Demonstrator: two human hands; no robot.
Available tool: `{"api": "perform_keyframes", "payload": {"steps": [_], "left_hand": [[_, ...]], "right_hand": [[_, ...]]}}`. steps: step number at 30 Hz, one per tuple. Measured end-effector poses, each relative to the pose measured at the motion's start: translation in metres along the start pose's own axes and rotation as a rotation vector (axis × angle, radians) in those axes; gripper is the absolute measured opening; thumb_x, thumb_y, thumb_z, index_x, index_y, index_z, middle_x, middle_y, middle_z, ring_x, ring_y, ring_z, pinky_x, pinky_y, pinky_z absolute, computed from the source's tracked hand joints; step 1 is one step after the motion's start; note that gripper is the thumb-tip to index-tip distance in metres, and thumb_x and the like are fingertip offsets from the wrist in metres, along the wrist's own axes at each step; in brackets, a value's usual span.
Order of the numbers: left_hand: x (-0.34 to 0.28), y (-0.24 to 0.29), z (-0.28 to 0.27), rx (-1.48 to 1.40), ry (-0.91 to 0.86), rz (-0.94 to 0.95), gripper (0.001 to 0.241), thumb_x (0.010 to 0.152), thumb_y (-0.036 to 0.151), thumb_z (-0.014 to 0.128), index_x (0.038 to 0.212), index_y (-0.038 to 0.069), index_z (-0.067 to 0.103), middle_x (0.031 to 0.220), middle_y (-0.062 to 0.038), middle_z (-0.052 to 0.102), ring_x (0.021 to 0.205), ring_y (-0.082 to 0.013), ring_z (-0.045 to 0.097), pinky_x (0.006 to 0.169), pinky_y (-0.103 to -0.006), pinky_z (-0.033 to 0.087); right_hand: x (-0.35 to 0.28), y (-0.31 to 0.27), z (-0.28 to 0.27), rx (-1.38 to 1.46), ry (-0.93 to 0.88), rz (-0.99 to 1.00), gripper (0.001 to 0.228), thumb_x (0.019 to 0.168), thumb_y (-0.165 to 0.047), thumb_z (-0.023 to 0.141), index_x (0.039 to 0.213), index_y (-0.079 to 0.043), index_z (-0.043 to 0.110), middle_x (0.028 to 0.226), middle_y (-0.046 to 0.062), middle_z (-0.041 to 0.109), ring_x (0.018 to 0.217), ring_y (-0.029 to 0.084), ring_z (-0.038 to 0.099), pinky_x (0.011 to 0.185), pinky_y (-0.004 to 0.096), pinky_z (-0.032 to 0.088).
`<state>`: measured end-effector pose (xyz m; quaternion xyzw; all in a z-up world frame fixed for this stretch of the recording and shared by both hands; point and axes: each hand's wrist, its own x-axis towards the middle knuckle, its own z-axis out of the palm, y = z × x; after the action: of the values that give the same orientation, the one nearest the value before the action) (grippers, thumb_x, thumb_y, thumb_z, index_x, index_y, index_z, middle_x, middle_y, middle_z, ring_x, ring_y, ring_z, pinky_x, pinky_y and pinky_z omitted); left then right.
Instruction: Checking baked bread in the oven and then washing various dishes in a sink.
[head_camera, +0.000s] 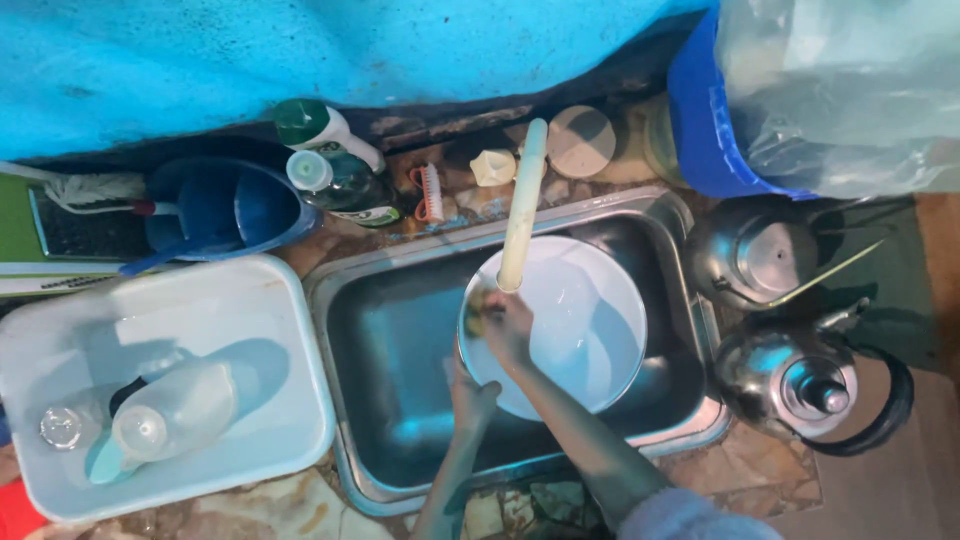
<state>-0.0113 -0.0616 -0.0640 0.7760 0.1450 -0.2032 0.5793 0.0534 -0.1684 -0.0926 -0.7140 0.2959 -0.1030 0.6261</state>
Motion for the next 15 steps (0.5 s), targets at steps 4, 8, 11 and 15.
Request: {"api": "perform_keyframes", "payload": {"steps": [4,8,11,15], "left_hand": [[0.004,-0.025,0.003,-0.033,0.006,0.189,0.098,0.067,-0.017,0.060,0.157,0.011,0.035,0.138,-0.013,0.061,0.128,-0.0229,0.061,0.105,-0.0322,0.049],[-0.022,0.016,0.012,-0.195,0.027,-0.016,0.103,0.064,-0.016,0.057,0.158,0.013,0.028,0.137,-0.011,0.060,0.125,-0.0214,0.060,0.101,-0.0324,0.050],[-0.009,0.006,0.009,-0.075,0.044,0.207,0.103,0.060,-0.018,0.068,0.153,0.007,0.032,0.141,-0.014,0.056,0.131,-0.0259,0.053,0.109,-0.0350,0.041],[-0.040,-0.020,0.033,-0.124,0.068,0.098,0.104,0.064,-0.017,0.064,0.157,0.006,0.024,0.140,-0.014,0.059,0.131,-0.0267,0.056,0.111,-0.0356,0.041]], "right_hand": [[-0.016,-0.004,-0.018,-0.229,-0.297,-0.277,0.013,0.074,0.003,0.070,0.086,-0.003,0.069,0.083,0.008,0.067,0.074,0.015,0.068,0.063,0.032,0.055],[-0.001,0.010,-0.007,0.093,-0.116,0.020,0.012,0.084,0.000,0.063,0.094,-0.006,0.067,0.085,0.008,0.067,0.077,0.015,0.064,0.068,0.032,0.054],[-0.001,-0.008,-0.003,-0.174,-0.124,-0.198,0.014,0.079,0.001,0.065,0.091,-0.005,0.064,0.080,0.008,0.066,0.072,0.016,0.066,0.068,0.032,0.054],[0.012,0.003,-0.008,-0.366,-0.145,-0.160,0.009,0.081,-0.002,0.065,0.088,-0.006,0.069,0.078,0.010,0.067,0.073,0.021,0.065,0.067,0.036,0.051]]}}
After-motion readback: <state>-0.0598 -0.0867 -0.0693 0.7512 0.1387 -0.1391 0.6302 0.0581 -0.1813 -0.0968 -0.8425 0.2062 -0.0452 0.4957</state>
